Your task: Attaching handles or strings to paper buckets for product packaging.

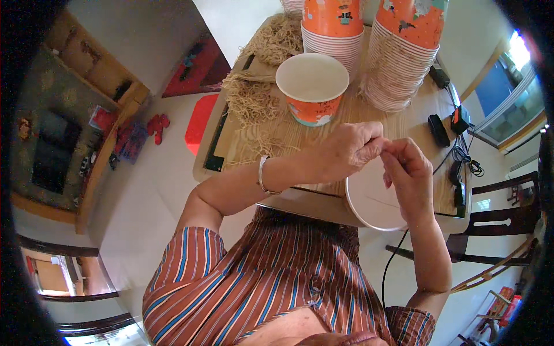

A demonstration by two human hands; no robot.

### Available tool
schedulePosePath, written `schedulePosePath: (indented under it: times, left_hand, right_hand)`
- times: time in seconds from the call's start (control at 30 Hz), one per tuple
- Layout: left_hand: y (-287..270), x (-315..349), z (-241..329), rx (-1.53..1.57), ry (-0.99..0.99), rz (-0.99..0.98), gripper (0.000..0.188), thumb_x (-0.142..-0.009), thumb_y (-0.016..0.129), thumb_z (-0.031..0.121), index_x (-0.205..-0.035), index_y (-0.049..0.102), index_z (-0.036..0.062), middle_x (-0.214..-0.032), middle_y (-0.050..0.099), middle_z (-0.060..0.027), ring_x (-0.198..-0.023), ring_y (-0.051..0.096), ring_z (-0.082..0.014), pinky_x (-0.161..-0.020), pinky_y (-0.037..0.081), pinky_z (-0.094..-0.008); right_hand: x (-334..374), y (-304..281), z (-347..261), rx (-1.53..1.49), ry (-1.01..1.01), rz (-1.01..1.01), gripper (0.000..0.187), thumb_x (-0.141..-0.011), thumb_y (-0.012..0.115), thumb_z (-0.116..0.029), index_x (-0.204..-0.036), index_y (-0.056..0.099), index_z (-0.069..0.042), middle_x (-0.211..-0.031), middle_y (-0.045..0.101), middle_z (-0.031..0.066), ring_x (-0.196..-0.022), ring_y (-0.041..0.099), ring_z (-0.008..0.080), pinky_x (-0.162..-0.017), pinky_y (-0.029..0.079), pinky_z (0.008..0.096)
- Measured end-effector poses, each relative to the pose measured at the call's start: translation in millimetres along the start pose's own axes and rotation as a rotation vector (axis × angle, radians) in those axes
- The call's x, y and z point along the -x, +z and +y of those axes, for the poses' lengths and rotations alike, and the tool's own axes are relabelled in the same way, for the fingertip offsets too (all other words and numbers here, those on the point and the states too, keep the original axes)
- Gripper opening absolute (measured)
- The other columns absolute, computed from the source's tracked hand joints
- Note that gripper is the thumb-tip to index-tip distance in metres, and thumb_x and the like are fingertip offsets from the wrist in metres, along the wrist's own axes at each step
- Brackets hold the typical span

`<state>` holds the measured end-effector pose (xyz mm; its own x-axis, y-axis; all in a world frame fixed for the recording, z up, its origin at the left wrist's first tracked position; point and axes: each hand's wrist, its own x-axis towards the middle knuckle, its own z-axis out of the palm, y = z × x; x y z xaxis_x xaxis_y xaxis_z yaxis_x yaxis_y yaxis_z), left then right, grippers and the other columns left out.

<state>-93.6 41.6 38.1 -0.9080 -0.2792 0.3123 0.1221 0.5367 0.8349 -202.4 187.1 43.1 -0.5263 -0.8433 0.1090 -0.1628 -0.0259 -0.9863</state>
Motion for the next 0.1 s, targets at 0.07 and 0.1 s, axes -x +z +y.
schedulePosePath:
  times: [0.07, 0.1]
  left_hand:
    - [-0.6, -0.9, -5.8, -0.006, 0.021, -0.012, 0.03, -0.098, 0.05, 0.03, -0.083, 0.051, 0.0039, -0.059, 0.048, -0.0033, -0.055, 0.054, -0.0103, -0.05, 0.042, -0.0296]
    - [-1.6, -1.7, -4.6, 0.006, -0.006, -0.02, 0.029, -0.097, 0.054, 0.028, -0.083, 0.05, 0.0032, -0.062, 0.051, -0.004, -0.055, 0.055, -0.0127, -0.051, 0.044, -0.0309]
  right_hand:
    - [-2.3, -0.6, 4.5, 0.033, -0.037, -0.01, 0.009, -0.092, 0.06, -0.007, -0.1, 0.058, -0.005, -0.067, 0.053, -0.0025, -0.055, 0.045, 0.0031, -0.048, 0.037, 0.0199]
    - [-2.8, -2.4, 7.7, 0.06, -0.053, -0.018, 0.013, -0.092, 0.059, -0.008, -0.105, 0.056, -0.006, -0.067, 0.054, -0.0014, -0.055, 0.046, 0.004, -0.048, 0.037, 0.0201]
